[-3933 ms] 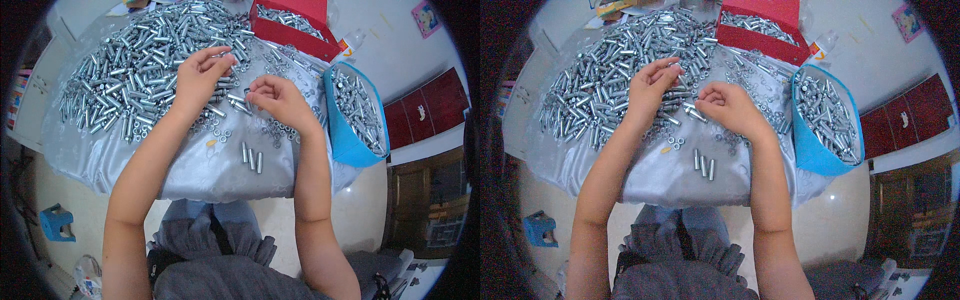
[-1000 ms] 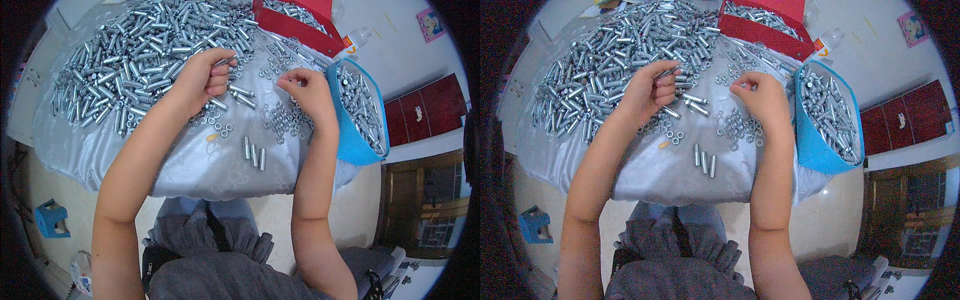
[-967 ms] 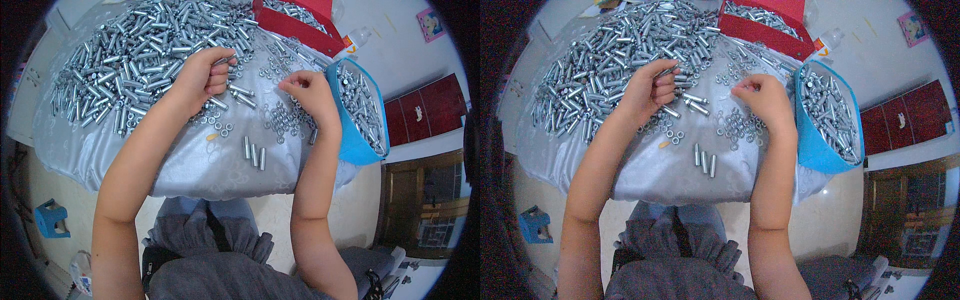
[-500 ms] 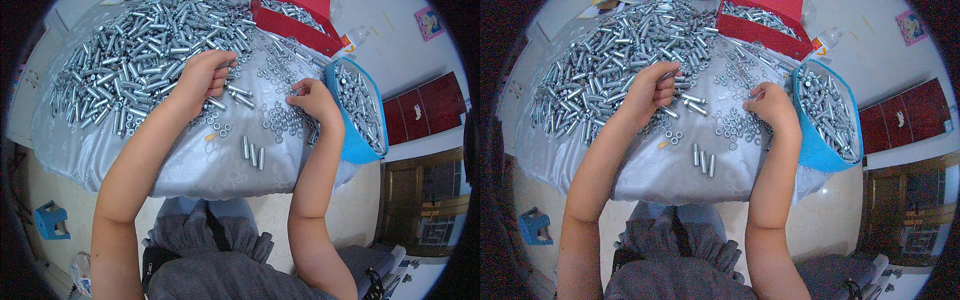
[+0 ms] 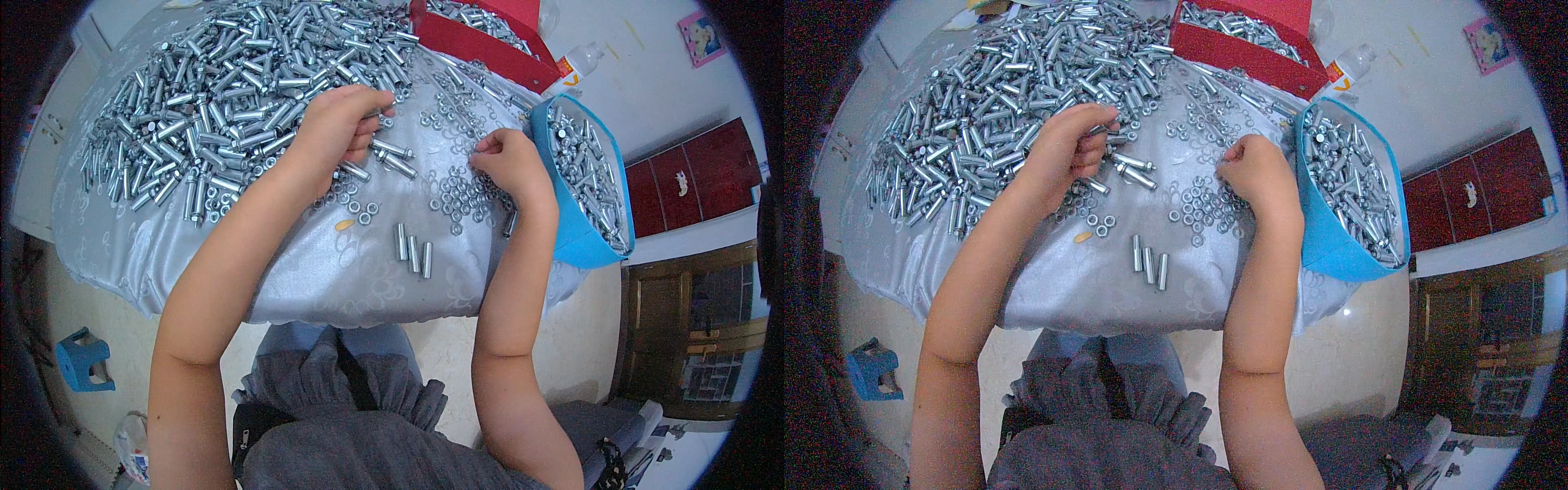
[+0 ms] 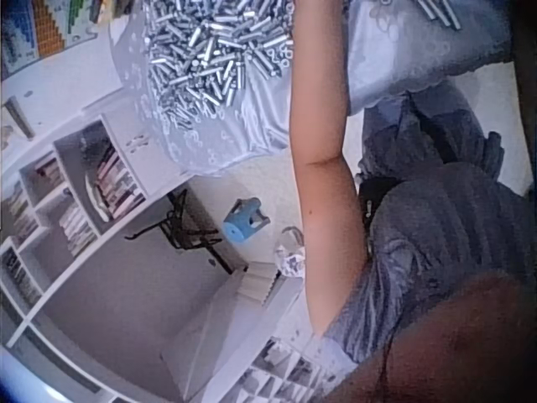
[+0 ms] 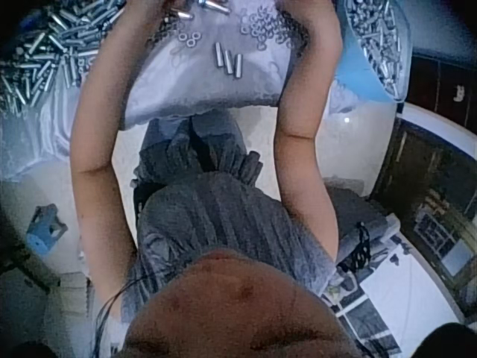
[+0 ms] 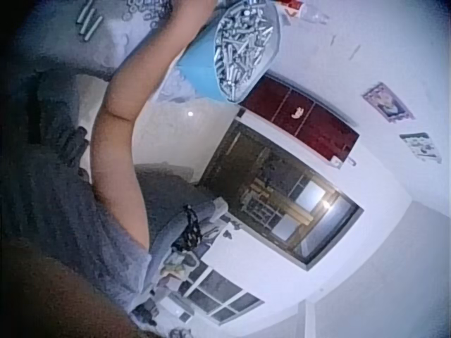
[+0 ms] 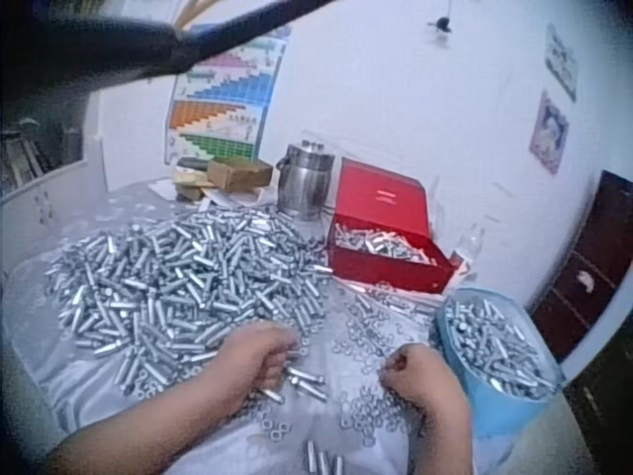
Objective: The person sits at a table covered with a white cloth, sorting through a large pile of metal bolts and washers. They pick up individual bolts and washers, screw the washers onto the bolts by hand, and place the assembled units into a blue plastic bin on the right side of the table.
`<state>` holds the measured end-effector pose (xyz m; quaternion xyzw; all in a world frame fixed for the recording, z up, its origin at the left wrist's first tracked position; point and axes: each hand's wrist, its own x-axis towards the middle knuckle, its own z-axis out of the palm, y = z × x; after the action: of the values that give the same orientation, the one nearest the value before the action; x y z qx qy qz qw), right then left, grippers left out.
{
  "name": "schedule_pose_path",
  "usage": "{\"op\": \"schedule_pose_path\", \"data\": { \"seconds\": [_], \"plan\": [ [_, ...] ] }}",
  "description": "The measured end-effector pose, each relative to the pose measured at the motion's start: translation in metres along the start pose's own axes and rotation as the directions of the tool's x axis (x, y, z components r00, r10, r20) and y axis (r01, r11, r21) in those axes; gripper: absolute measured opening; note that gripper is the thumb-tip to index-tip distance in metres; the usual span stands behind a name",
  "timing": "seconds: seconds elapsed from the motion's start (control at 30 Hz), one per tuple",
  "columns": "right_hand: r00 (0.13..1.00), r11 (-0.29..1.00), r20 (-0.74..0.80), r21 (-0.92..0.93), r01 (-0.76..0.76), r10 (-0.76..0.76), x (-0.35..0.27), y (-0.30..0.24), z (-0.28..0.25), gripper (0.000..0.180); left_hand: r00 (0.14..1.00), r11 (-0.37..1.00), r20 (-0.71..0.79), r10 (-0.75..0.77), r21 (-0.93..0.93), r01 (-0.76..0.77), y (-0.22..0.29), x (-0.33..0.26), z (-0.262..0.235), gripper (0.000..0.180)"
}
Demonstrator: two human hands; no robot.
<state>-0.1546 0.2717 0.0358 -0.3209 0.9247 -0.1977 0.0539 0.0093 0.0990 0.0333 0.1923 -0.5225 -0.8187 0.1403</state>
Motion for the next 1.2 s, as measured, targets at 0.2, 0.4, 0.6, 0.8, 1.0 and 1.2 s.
{"op": "schedule_pose_path", "data": {
  "seconds": [0.2,0.4,0.6,0.8,1.0,1.2],
  "plan": [
    [0.997,0.989,-0.080,0.144,0.032,-0.020,0.001,-0.006,-0.003,0.018,1.000,1.000,0.010,-0.009,0.024,0.009,0.001,0.000,0.001,0.022],
    [0.991,0.881,0.003,0.457,0.120,-0.137,-0.001,-0.017,-0.002,0.018,1.000,0.998,0.028,-0.012,0.068,0.010,-0.001,0.000,0.002,0.021],
    [0.981,0.859,0.029,0.488,0.154,-0.193,-0.004,-0.022,-0.004,0.017,1.000,0.994,0.016,0.004,0.105,-0.006,-0.003,0.000,0.003,0.020],
    [0.933,0.709,0.132,0.687,0.158,-0.335,-0.020,-0.052,-0.010,0.014,0.995,0.961,0.055,0.086,0.260,-0.097,-0.009,-0.001,0.008,0.020],
    [0.908,0.634,0.173,0.763,0.121,-0.382,-0.017,-0.056,0.004,0.015,0.982,0.940,0.142,0.125,0.298,-0.163,-0.015,0.001,0.008,0.019],
    [0.909,0.631,0.175,0.767,0.115,-0.379,-0.015,-0.055,0.010,0.015,0.977,0.947,0.186,0.103,0.282,-0.153,-0.011,0.000,0.003,0.017]
  ]
}}
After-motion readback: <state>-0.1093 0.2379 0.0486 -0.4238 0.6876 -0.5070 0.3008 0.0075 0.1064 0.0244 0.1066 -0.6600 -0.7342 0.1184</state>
